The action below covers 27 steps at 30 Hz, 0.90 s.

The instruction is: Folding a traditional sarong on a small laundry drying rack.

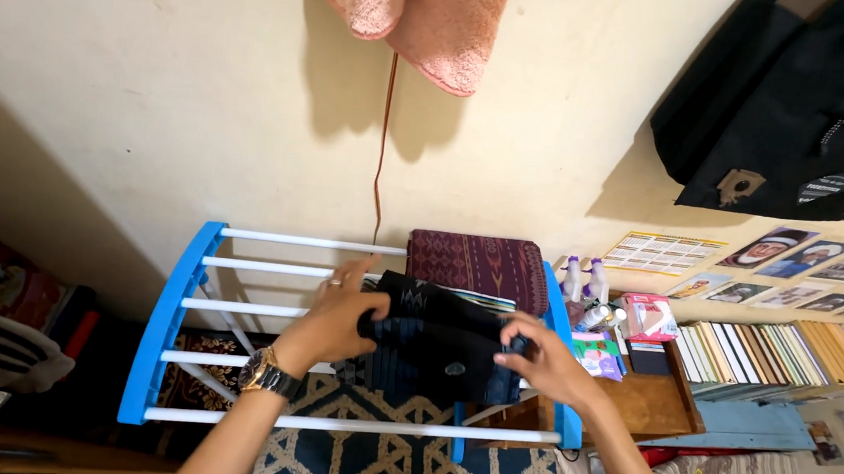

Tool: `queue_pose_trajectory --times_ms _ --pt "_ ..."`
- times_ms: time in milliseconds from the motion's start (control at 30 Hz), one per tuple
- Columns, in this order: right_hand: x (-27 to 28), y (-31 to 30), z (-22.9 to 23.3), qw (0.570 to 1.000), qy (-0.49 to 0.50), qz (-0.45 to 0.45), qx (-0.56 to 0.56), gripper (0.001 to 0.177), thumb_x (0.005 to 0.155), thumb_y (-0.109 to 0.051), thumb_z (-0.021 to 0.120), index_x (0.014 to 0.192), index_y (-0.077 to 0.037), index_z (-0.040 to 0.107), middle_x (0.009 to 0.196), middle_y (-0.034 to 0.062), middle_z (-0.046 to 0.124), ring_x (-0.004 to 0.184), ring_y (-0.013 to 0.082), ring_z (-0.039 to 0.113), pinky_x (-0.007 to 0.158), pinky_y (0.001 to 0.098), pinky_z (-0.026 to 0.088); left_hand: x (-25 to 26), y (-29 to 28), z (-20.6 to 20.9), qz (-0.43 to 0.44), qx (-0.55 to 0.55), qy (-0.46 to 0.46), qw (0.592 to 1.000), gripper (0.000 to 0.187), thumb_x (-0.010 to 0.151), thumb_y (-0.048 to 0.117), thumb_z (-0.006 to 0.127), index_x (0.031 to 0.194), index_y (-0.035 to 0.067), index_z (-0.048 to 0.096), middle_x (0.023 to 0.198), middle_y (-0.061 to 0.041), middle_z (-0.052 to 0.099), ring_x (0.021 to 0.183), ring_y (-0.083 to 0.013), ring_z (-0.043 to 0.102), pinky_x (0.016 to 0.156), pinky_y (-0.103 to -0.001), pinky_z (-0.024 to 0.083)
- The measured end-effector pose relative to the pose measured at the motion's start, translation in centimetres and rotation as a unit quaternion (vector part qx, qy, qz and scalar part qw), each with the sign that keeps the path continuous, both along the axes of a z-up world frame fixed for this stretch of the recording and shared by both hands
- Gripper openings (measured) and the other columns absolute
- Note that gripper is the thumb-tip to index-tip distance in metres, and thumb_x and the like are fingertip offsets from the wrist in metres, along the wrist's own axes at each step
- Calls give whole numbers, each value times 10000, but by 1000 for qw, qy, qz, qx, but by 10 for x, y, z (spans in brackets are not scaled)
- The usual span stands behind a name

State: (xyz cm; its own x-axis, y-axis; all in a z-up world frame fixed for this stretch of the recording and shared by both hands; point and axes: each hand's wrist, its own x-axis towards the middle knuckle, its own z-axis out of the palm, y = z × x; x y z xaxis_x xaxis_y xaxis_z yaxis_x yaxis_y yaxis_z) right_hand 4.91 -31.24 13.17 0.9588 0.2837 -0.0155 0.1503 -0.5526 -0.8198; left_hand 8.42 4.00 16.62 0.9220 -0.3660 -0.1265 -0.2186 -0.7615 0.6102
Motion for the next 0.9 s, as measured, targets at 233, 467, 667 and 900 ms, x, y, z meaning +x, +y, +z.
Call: queue_pose_trajectory --times_ms 233,467,667,900 --pt "-43 -6 13 995 87 52 12 229 806 17 758 855 -119 580 1450 47 580 1274 271 561 883 386 563 -19 -8 28 -204 109 -53 972 369 619 230 906 851 153 629 1717 -75 46 1576 -389 -12 1235 -567 117" --pt "-72 -3 33 994 7 102 -28 290 707 132 709 872 -70 582 1419 75 603 1422 277 496 1042 418 486 -38 -16 -16 -294 198 -71 932 569 637 340 894 1155 189 716 1549 -101 373 1537 -376 223 1307 -552 117" --pt "-112 -9 31 992 7 97 -76 278 691 127 654 854 -79 562 1518 32 567 1493 293 392 1089 432 419 -94 -18 17 -338 203 -138 909 535 622 266 913 1129 196 759 1705 -163 147 1560 -403 99 1243 -533 100" --pt "-140 -25 -19 973 -173 145 -56 241 708 111 652 843 -59 547 1488 124 570 1448 382 467 1121 490 431 -109 -26 -28 -327 226 -146 906 818 552 206 921 1325 127 666 1632 -181 267 1521 -398 180 1175 -555 101"
